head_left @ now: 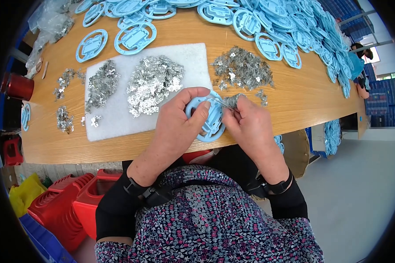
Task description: Manually inserting small metal components into blue plastic frames on a workbench.
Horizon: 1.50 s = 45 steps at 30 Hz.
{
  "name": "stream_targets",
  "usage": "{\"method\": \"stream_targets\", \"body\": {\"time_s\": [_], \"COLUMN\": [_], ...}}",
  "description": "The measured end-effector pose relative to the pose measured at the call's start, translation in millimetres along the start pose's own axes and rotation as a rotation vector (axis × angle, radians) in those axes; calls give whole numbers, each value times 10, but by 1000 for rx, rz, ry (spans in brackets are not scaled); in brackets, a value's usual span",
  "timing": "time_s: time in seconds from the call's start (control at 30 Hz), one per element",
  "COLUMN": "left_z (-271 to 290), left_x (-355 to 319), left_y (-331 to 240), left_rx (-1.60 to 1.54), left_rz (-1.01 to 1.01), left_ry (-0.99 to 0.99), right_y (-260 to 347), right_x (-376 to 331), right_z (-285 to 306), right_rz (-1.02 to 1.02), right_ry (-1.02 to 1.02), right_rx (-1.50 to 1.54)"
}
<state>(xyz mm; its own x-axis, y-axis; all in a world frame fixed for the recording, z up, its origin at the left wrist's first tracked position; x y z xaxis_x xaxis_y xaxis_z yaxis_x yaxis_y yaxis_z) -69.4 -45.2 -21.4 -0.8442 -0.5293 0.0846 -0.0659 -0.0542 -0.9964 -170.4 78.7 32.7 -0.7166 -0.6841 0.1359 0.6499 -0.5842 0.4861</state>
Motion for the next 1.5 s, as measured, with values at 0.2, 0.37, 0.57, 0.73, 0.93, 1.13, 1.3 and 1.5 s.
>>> {"method": "stream_targets", "body": {"time_s": [0.2,0.37,0.57,0.73,0.93,1.13,1.3,1.5], "left_z": [-28,3,2,2,-30,-96,-140,-153], "left_x": [-2,-3,9,-11,-70,16,-48,-36], "left_y": [-48,-21,29,-37,-145,-334,-238,-239], "left_rx": [-31,45,12,-263,-183,287,6,87], "left_rz": [54,66,12,112,43,-178,23,48], "left_ry": [-9,7,7,45,117,319,325,338], "right_y": [96,216,-25,-408,-388,-351,-327,-319], "right_x": [77,87,87,-25,-207,-223,-253,-262], "right_z": [54,58,175,64,-250,-233,-169,-207], "right_rz": [26,124,-24,-164,-567,-520,-523,-526], "right_ry": [111,99,129,11,578,600,625,640], "right_rx": [-182,-250,-15,438,1148,1096,1033,1000]}}
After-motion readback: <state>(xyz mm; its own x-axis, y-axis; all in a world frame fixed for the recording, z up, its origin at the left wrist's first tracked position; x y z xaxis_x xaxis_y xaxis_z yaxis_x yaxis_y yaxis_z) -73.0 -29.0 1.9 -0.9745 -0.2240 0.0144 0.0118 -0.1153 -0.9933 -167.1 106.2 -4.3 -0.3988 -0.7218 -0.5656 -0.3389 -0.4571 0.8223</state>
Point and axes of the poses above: each hand's wrist, its own x-axis towards the middle knuckle, its own z-axis out of the back of the hand, y = z × x, the point moved 7 cm from there along x, towards the middle knuckle, and after that the axes turned 9 degrees about -z, right-handed, at the moved point
